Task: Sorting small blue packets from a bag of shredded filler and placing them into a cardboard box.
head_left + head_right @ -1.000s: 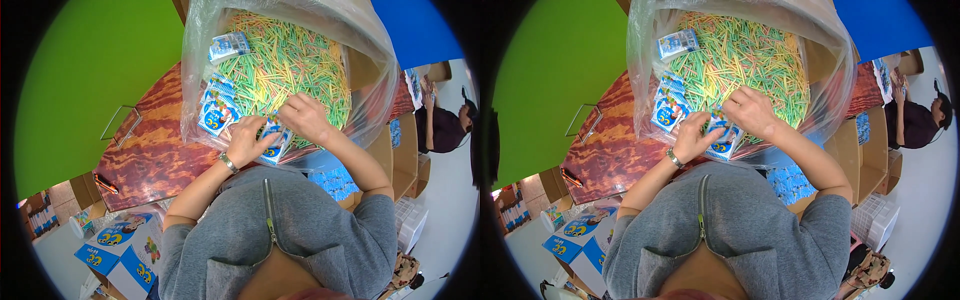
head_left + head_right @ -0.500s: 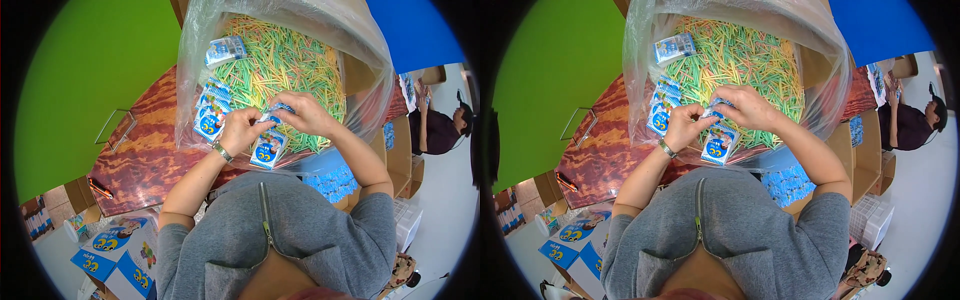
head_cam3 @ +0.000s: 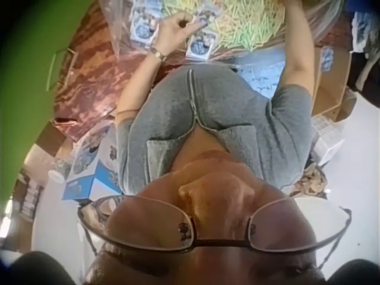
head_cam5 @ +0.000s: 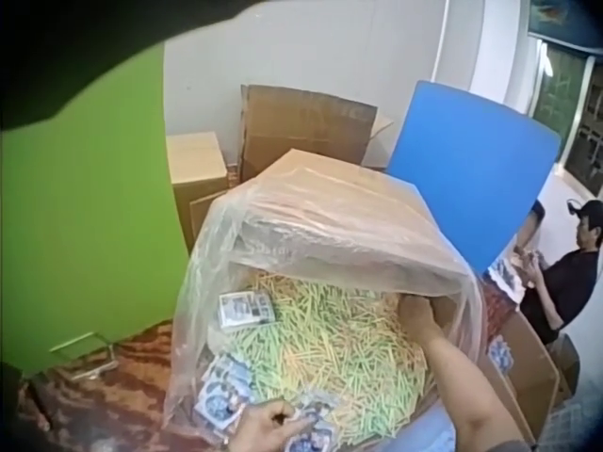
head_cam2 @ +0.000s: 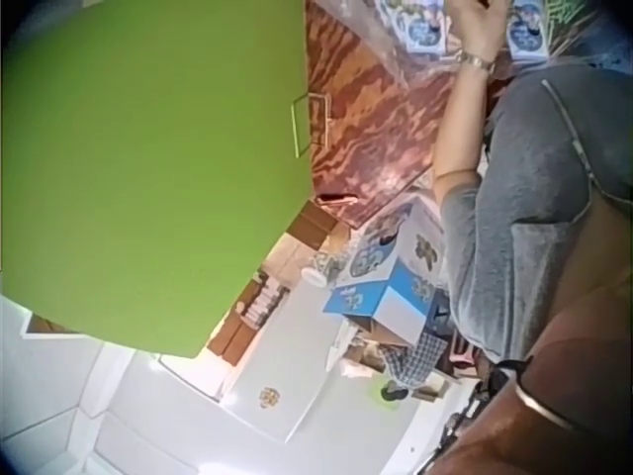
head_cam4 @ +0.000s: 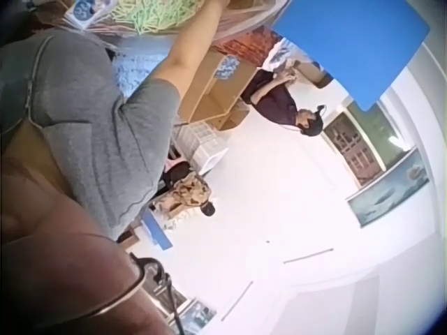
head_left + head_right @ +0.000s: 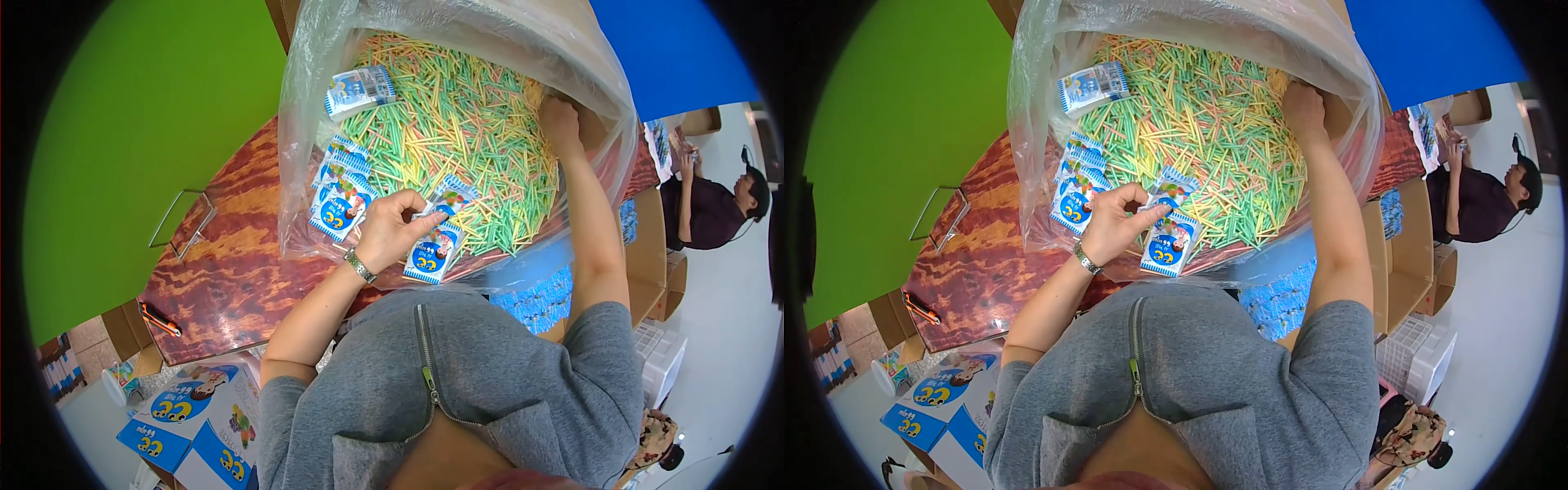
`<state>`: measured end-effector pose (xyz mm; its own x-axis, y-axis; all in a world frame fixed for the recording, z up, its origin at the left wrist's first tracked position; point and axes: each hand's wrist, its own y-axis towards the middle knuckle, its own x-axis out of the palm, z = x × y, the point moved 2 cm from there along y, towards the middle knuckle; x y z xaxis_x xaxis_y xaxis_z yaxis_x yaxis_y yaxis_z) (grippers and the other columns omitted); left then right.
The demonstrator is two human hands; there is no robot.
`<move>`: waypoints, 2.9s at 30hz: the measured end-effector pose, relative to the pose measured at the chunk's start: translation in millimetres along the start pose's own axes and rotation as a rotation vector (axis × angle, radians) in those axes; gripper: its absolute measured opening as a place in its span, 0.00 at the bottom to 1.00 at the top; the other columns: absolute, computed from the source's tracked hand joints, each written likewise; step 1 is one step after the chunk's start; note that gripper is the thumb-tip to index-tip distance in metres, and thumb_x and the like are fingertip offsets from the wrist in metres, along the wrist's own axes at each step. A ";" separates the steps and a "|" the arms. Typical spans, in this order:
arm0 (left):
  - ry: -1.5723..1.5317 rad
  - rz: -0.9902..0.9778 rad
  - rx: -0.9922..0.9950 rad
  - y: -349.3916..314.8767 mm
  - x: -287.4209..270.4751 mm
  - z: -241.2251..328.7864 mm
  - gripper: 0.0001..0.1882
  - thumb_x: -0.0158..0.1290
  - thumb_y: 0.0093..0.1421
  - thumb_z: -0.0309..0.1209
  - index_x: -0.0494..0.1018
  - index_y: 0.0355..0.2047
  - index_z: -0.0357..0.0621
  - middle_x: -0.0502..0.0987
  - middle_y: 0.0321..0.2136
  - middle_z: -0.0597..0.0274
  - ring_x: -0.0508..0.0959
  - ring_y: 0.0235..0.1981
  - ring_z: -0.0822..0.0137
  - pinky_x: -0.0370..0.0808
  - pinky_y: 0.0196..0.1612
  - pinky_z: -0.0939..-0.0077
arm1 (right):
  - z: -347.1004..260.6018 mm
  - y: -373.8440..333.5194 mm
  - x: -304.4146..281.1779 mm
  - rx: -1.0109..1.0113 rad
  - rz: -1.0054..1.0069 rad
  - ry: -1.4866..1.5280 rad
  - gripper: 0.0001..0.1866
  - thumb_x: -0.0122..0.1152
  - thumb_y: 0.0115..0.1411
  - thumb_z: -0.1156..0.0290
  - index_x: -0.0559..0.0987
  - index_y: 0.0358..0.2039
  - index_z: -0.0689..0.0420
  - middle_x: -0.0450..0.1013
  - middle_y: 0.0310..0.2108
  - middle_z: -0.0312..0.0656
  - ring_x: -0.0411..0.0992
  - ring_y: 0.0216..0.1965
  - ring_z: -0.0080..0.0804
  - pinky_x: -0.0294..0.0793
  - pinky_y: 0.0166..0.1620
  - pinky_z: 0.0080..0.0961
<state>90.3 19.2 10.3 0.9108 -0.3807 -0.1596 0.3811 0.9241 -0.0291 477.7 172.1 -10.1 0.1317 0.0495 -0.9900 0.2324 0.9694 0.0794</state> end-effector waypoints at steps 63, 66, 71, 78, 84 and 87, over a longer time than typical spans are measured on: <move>-0.039 -0.097 0.125 -2.8 18.6 9.5 0.12 0.64 0.54 0.33 0.74 0.24 0.39 0.77 0.19 0.64 0.74 0.18 0.76 0.68 0.22 0.79 | -15.6 6.7 3.0 -0.343 0.161 0.150 0.13 0.54 0.61 0.67 0.73 0.41 0.63 0.71 0.47 0.55 0.67 0.53 0.55 0.67 0.55 0.43; -0.002 -0.038 0.165 -6.6 13.9 4.5 0.13 0.64 0.54 0.33 0.74 0.24 0.39 0.76 0.19 0.64 0.72 0.18 0.76 0.68 0.22 0.79 | -31.5 1.3 -7.7 -0.344 0.136 0.122 0.12 0.53 0.61 0.67 0.73 0.40 0.63 0.70 0.48 0.55 0.66 0.54 0.54 0.66 0.55 0.43; 0.001 -0.032 0.122 -4.7 12.1 4.5 0.14 0.65 0.53 0.34 0.73 0.23 0.39 0.75 0.19 0.66 0.71 0.19 0.78 0.66 0.22 0.80 | -36.5 -2.8 -37.8 -0.453 0.353 0.075 0.13 0.52 0.63 0.67 0.72 0.42 0.62 0.72 0.45 0.54 0.69 0.50 0.52 0.68 0.53 0.42; -0.412 0.052 0.052 30.6 -4.3 15.1 0.08 0.60 0.58 0.30 0.78 0.34 0.37 0.80 0.31 0.68 0.77 0.34 0.78 0.73 0.34 0.80 | -81.2 -71.8 -77.4 -0.005 -0.917 1.682 0.12 0.47 0.69 0.63 0.72 0.45 0.57 0.71 0.29 0.35 0.72 0.28 0.21 0.73 0.29 0.18; -0.630 -0.123 -0.007 73.8 6.1 3.7 0.13 0.57 0.62 0.30 0.76 0.43 0.35 0.79 0.36 0.66 0.76 0.36 0.78 0.73 0.42 0.80 | -124.3 -125.0 -45.8 -0.042 -1.443 1.878 0.13 0.48 0.69 0.60 0.72 0.40 0.57 0.72 0.26 0.34 0.72 0.23 0.21 0.71 0.22 0.12; -0.661 -0.130 -0.034 66.2 7.1 -5.7 0.13 0.57 0.62 0.31 0.76 0.43 0.36 0.79 0.37 0.66 0.76 0.37 0.79 0.73 0.41 0.80 | -133.8 -137.7 -44.9 0.179 -1.430 1.946 0.09 0.50 0.68 0.63 0.72 0.42 0.54 0.75 0.30 0.38 0.75 0.29 0.25 0.77 0.27 0.18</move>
<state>121.2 77.8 1.6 0.7675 -0.4194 0.4848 0.4987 0.8658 -0.0403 310.8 68.6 7.9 -0.7485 -0.1679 0.6416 -0.6011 0.5805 -0.5493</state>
